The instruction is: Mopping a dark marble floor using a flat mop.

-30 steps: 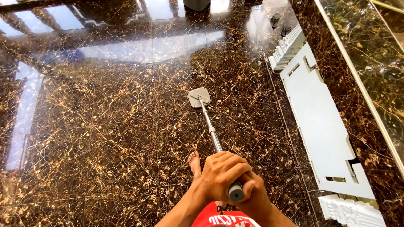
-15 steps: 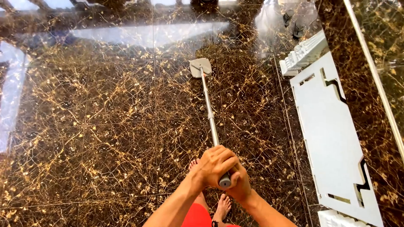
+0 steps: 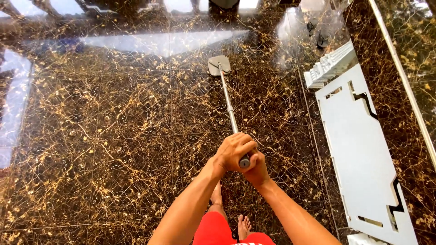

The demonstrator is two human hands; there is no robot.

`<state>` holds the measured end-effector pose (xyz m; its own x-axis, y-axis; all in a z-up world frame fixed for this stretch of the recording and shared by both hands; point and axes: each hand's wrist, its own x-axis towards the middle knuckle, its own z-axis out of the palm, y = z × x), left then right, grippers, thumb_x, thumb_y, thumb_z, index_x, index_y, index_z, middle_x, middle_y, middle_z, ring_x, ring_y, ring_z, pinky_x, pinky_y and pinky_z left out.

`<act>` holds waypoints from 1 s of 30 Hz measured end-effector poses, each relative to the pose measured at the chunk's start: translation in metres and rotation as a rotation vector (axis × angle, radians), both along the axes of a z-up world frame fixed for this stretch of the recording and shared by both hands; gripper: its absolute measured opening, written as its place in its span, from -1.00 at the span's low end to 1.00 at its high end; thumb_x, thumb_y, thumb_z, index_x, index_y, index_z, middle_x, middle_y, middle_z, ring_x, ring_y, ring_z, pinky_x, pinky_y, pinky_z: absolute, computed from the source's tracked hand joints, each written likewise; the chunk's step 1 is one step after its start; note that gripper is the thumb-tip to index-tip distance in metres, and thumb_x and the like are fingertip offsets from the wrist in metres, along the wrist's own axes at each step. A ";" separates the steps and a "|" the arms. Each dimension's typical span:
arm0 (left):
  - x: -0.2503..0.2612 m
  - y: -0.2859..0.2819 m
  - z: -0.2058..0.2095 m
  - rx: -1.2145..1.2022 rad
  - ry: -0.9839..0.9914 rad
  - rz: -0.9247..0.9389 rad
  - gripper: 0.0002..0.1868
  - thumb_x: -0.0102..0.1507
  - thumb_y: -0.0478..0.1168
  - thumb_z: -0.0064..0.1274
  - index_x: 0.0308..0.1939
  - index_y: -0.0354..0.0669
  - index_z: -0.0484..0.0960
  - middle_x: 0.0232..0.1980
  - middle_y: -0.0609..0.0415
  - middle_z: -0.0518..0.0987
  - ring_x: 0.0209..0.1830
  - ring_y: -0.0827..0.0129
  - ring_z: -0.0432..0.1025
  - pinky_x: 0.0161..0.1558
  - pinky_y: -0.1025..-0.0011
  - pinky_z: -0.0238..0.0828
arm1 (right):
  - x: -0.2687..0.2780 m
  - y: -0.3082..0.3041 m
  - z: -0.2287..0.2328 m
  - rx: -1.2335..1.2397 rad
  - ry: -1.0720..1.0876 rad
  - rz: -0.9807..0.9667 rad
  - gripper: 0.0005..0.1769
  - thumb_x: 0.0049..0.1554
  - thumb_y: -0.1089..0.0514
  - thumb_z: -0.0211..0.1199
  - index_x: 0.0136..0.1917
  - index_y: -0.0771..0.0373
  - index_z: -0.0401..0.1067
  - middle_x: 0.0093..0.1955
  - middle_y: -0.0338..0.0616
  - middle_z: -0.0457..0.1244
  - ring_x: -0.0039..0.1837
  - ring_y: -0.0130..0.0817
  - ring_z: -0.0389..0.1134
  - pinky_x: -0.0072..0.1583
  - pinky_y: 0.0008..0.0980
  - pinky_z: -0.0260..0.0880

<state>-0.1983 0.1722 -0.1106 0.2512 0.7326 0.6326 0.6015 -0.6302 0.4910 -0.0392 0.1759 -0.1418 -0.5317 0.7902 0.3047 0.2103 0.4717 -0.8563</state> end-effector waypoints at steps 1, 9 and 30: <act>0.005 -0.005 -0.002 0.010 0.006 0.008 -0.69 0.25 0.02 -0.01 -0.18 -0.15 0.52 -0.33 0.04 0.46 -0.37 0.20 0.40 -0.27 0.22 0.46 | 0.005 -0.004 -0.002 0.010 0.006 0.008 -0.74 0.07 0.18 0.28 0.01 0.31 0.38 -0.15 -0.11 0.32 -0.17 -0.35 0.39 -0.22 -0.37 0.40; 0.068 -0.094 0.059 -0.046 -0.096 0.073 -0.69 0.23 0.01 -0.01 -0.19 -0.16 0.53 -0.30 0.03 0.51 -0.36 0.22 0.44 -0.25 0.21 0.46 | 0.067 -0.075 0.059 0.029 0.065 0.082 -0.78 0.00 0.24 0.32 -0.07 0.29 0.40 -0.17 -0.14 0.33 -0.18 -0.42 0.42 -0.26 -0.43 0.42; 0.207 -0.242 0.171 0.015 -0.225 0.097 -0.70 0.26 0.00 0.07 -0.20 -0.17 0.59 -0.32 0.05 0.55 -0.40 0.28 0.49 -0.30 0.31 0.49 | 0.206 -0.215 0.168 0.054 -0.082 0.106 -0.75 0.15 0.16 0.08 0.05 0.29 0.44 -0.07 -0.07 0.40 -0.04 -0.32 0.56 -0.10 -0.42 0.60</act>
<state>0.0086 -0.0695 0.0604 0.0320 0.7366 0.6756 0.5361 -0.5831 0.6103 0.1672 -0.0394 0.0258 -0.6359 0.7120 0.2979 0.2249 0.5402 -0.8110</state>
